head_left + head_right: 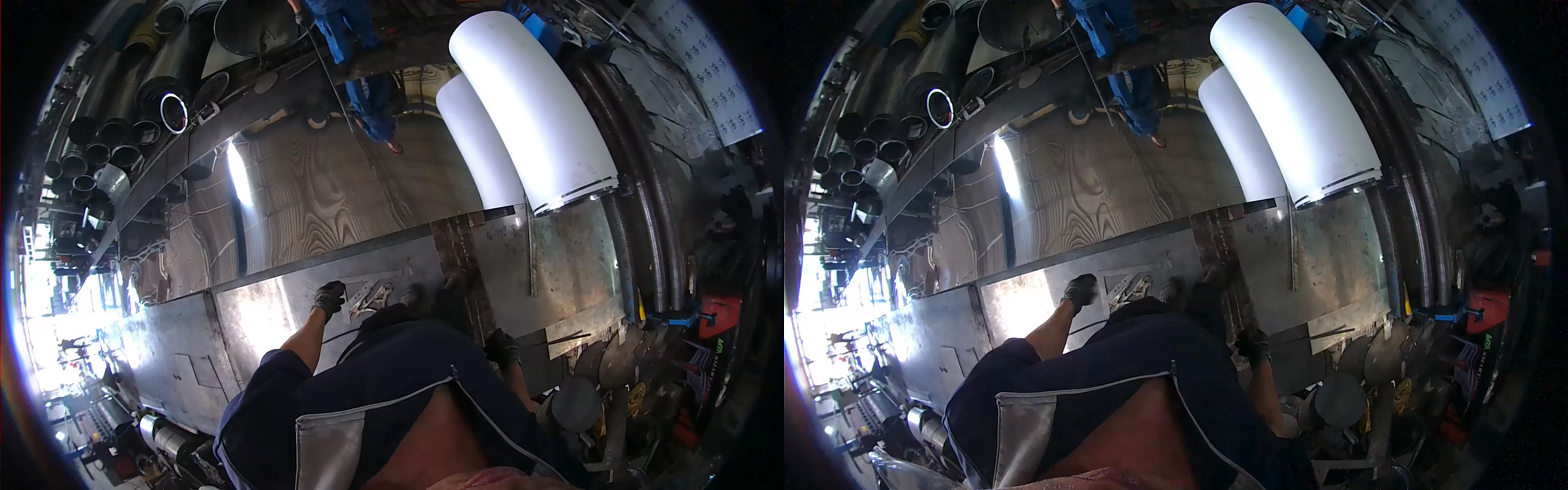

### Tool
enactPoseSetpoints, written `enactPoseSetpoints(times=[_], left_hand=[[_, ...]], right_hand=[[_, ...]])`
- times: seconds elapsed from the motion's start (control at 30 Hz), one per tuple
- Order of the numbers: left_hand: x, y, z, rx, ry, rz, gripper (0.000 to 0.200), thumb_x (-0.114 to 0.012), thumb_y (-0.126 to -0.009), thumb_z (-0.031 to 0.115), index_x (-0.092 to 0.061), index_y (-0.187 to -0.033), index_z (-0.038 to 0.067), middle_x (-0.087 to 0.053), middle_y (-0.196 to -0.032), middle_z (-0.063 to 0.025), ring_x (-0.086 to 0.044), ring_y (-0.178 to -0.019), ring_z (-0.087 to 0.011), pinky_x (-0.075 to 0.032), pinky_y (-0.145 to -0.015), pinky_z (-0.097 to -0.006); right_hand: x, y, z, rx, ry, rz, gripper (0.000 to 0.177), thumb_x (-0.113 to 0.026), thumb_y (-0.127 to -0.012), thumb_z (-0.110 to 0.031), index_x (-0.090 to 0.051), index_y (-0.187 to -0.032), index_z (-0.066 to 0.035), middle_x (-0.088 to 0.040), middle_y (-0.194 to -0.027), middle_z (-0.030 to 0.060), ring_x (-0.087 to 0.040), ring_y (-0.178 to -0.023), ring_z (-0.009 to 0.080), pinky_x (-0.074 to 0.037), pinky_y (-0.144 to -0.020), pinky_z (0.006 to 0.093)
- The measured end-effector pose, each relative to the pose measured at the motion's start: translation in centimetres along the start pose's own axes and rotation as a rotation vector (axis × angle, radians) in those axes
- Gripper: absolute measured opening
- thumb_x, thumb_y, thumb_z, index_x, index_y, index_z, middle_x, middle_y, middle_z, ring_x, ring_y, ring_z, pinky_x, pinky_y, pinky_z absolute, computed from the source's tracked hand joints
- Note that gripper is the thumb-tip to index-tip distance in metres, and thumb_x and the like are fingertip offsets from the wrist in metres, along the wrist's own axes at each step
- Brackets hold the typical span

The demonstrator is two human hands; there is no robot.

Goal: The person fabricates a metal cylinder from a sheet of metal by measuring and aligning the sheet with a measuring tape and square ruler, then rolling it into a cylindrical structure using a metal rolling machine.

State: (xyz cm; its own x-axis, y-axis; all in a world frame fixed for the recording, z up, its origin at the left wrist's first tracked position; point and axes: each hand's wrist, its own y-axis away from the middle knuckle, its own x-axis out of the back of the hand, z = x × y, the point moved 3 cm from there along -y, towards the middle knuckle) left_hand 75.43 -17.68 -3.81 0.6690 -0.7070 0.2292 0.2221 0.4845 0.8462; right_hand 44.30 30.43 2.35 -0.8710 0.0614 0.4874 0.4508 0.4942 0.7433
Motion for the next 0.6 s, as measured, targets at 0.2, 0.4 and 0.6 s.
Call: enactPoseSetpoints(times=[0.2, 0.4, 0.6], left_hand=[[-5.2, 3.5, 7.5, -0.109, -0.415, -0.118, 0.03, -0.058, -0.096, 0.024, -0.067, -0.123, 0.015, -0.069, -0.117, -0.0034, -0.068, -0.098, -0.0175, -0.056, -0.07, -0.0346], [-12.1, 4.9, 13.5, -0.586, -0.935, -0.36, 0.028, -0.067, -0.092, 0.035, -0.075, -0.105, 0.012, -0.073, -0.109, -0.0078, -0.067, -0.104, -0.0208, -0.051, -0.094, -0.0336], [-17.9, 9.8, 16.2, -0.588, -0.993, -0.397, 0.037, -0.067, -0.088, 0.044, -0.075, -0.109, 0.016, -0.066, -0.126, -0.0108, -0.059, -0.122, -0.0279, -0.043, -0.107, -0.0393]], right_hand=[[2.9, -2.1, 4.4, -0.06, -0.194, 0.092, 0.025, -0.073, -0.083, -0.017, -0.064, -0.104, -0.006, -0.069, -0.084, 0.0122, -0.07, -0.076, 0.0235, -0.057, -0.058, 0.0409], [4.9, -7.8, 11.0, 0.421, 0.36, -0.033, 0.036, -0.071, -0.086, -0.035, -0.065, -0.103, -0.004, -0.068, -0.081, 0.0104, -0.068, -0.071, 0.023, -0.055, -0.06, 0.04], [12.4, -8.8, 0.1, -0.29, -0.517, -0.282, 0.05, -0.069, -0.089, -0.047, -0.067, -0.113, -0.004, -0.069, -0.088, 0.0074, -0.064, -0.07, 0.0162, -0.052, -0.062, 0.0328]])
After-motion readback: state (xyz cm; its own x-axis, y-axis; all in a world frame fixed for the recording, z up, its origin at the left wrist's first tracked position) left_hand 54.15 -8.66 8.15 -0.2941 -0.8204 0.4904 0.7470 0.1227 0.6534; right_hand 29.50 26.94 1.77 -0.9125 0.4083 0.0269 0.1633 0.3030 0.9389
